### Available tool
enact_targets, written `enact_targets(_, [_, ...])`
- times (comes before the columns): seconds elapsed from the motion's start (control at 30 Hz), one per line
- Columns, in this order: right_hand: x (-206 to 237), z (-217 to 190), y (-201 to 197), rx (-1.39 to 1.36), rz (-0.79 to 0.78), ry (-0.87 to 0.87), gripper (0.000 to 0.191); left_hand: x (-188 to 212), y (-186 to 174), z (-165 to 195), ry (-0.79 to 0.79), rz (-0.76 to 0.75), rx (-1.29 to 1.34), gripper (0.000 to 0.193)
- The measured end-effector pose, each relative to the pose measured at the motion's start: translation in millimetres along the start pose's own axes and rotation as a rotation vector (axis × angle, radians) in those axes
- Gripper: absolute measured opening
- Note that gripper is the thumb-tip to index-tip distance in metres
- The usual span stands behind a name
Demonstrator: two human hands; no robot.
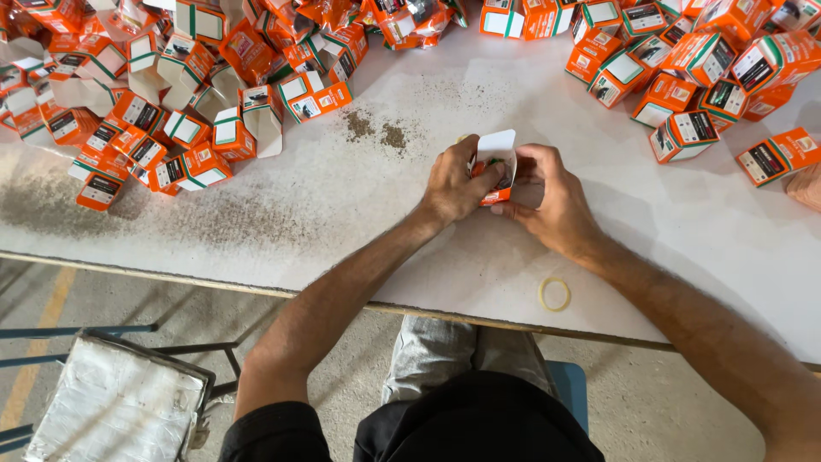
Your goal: The person sits at a table covered with flat orange cardboard cartons and folds them one at a time into open boxes, pressing the flaps and base to shape each carton and placing the finished box back on the table with the pile.
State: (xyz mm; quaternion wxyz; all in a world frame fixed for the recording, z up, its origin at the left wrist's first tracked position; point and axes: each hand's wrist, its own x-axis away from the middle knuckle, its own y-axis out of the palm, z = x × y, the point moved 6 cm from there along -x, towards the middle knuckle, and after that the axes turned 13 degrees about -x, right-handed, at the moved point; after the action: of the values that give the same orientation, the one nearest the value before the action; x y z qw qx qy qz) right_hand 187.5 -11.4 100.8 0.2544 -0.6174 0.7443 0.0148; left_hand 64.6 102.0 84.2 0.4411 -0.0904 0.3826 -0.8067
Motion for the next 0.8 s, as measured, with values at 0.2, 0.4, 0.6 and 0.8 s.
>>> enact_targets(0.2, [8,-19,9,0.313,-0.074,-0.191,0.066,6,5,-6,-0.087,-0.15,0.272,0.039])
enact_targets(0.4, [7,-25,14,0.378,-0.128,-0.248,0.057,10,1,-19,-0.174,-0.483,0.98,0.039])
enact_targets(0.6, [5,-23,12,0.341,-0.11,-0.258,0.048,-4,6,-21,-0.186,-0.347,0.574,0.029])
enact_targets(0.8, [2,-19,7,0.219,-0.042,-0.182,0.045,26,-18,16,0.25,0.066,0.161,0.028])
